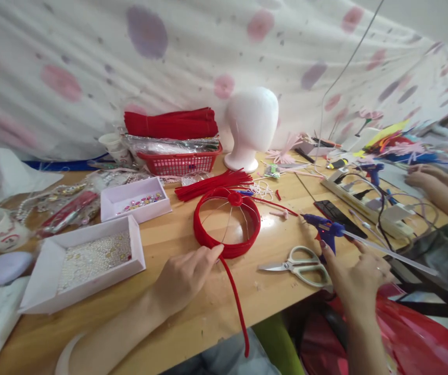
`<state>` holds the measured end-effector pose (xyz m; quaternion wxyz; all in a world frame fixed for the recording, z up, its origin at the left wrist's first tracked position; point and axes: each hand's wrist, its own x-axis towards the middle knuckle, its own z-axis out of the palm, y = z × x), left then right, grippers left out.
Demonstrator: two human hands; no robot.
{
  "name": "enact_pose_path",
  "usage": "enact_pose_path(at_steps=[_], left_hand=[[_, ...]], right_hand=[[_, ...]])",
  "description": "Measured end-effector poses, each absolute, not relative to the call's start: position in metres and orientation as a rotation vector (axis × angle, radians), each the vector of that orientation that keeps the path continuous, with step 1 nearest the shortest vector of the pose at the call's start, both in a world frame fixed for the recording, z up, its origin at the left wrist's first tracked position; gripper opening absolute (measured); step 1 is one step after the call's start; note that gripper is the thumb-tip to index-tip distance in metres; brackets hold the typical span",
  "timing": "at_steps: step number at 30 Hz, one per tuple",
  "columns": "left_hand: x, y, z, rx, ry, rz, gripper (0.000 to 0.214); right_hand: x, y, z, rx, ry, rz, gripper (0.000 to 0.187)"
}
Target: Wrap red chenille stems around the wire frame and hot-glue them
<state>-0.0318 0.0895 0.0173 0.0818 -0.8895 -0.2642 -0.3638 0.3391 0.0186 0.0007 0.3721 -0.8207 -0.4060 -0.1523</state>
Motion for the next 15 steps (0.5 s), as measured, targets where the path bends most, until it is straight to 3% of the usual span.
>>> enact_pose_path(at_steps=[5,15], left_hand=[[-0.030,0.086,0.021,-2.751,-0.647,-1.033,0.028],[-0.029,0.079,0.012,-2.941,-0.684,-1.020,0.033]], right_hand=[[0.358,0.053,0.016,-2.227,-1.167,-0.220,0.058],[0.304,0.010,0.061,-1.950,-1.228,-0.051,0.031]])
